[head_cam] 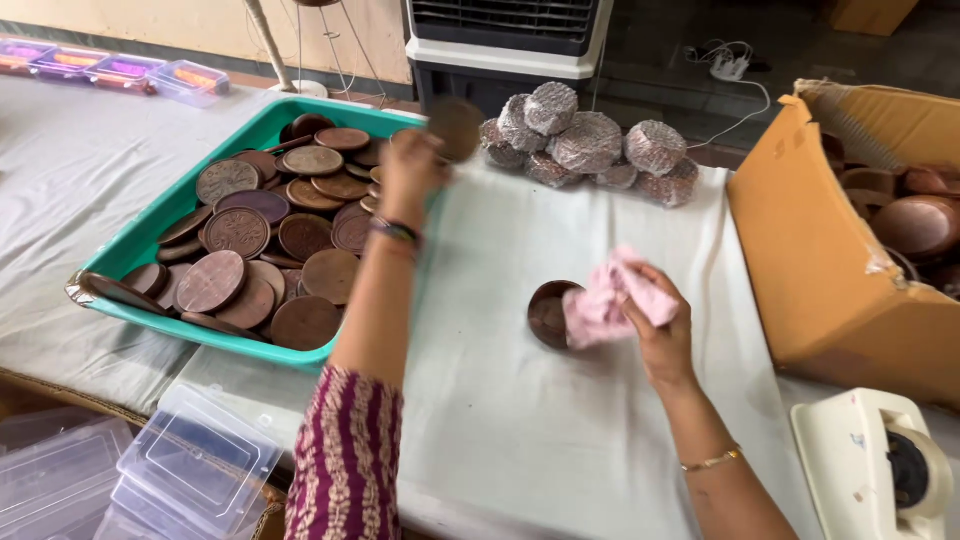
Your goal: The recorder is wrapping wooden bowls in bubble wrap and cleaning them.
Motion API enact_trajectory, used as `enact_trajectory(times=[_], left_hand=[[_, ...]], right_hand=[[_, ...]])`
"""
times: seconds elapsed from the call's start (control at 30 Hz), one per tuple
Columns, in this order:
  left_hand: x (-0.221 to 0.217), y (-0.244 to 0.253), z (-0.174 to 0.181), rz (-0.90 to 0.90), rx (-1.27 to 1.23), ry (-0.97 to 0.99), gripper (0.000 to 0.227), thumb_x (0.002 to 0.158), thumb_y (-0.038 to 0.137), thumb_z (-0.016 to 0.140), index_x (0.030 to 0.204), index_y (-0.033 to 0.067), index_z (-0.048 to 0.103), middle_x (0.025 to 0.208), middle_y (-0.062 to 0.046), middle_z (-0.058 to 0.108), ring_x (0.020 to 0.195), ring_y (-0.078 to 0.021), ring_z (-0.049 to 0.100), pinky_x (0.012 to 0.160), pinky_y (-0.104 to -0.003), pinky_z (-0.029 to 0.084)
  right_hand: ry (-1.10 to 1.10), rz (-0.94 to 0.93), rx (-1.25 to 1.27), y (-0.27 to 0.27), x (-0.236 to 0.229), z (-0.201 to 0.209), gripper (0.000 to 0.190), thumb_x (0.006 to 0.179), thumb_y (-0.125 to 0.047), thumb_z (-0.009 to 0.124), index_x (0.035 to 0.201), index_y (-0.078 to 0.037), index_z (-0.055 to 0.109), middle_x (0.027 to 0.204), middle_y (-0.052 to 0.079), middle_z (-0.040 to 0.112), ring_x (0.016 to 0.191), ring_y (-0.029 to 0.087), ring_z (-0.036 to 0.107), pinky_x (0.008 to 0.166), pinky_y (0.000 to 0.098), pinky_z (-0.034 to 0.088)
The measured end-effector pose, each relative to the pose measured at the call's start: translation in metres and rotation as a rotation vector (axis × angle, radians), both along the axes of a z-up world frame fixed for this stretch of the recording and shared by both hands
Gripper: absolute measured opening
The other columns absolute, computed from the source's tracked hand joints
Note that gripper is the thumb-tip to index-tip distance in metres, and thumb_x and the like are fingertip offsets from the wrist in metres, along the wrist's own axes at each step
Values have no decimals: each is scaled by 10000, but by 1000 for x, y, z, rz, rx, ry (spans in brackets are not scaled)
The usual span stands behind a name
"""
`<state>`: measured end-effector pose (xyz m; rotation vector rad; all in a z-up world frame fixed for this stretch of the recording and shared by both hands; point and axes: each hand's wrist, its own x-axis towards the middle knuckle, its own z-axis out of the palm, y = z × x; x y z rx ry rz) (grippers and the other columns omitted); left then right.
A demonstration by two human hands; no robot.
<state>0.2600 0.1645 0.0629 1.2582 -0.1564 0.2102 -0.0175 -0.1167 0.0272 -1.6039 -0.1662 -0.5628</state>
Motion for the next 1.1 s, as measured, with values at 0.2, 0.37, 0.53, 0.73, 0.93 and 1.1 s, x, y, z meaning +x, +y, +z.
enact_trajectory(times=[0.2, 0.37, 0.53, 0.73, 0.93, 1.1], left_hand=[[-152, -151, -76, -607, 29, -245, 233, 966, 16, 559, 1179, -29, 644, 1009, -79, 721, 879, -135, 687, 760, -298, 585], [-224, -171, -80, -637, 65, -253, 197, 1004, 60, 557, 1162, -43, 616, 979, -98, 726, 877, -146, 703, 777, -329, 591], [-228, -178, -109, -473, 687, -535, 195, 907, 64, 622, 1069, -17, 694, 882, -222, 737, 809, -355, 729, 766, -427, 582], [-258, -145, -43, -376, 596, -526, 210, 938, 65, 571, 1115, -27, 639, 866, -253, 698, 791, -410, 694, 734, -478, 568], [-245, -162, -81, -451, 790, -526, 131, 964, 93, 580, 991, -28, 621, 819, -243, 697, 760, -409, 691, 705, -497, 559], [-257, -153, -46, -381, 823, -672, 187, 959, 99, 571, 1117, 0, 569, 878, -221, 710, 782, -395, 698, 707, -488, 556]], right_hand=[[-490, -283, -585, 15, 7, 23, 398, 1059, -345, 529, 1365, -112, 630, 1465, 106, 576, 1412, 284, 476, 1202, 448, 306], [-464, -570, -816, -16, 13, -12, 322, 1061, -293, 532, 1233, -104, 727, 1350, 106, 646, 1278, 306, 584, 1111, 469, 428], [-219, -542, -456, -23, 12, -25, 298, 1024, -271, 602, 911, -18, 711, 824, 147, 694, 715, 302, 657, 709, 416, 532], [-178, -424, -9, -20, 28, -17, 300, 1032, -240, 578, 800, -67, 654, 752, 51, 679, 647, 204, 649, 637, 376, 536], [-335, -544, -553, -55, 22, -63, 266, 1039, -209, 576, 847, -38, 643, 737, 67, 648, 650, 208, 642, 681, 352, 528], [-28, -258, 481, -59, 58, -100, 251, 1061, -308, 593, 910, -111, 552, 779, 2, 579, 651, 142, 605, 598, 306, 505]])
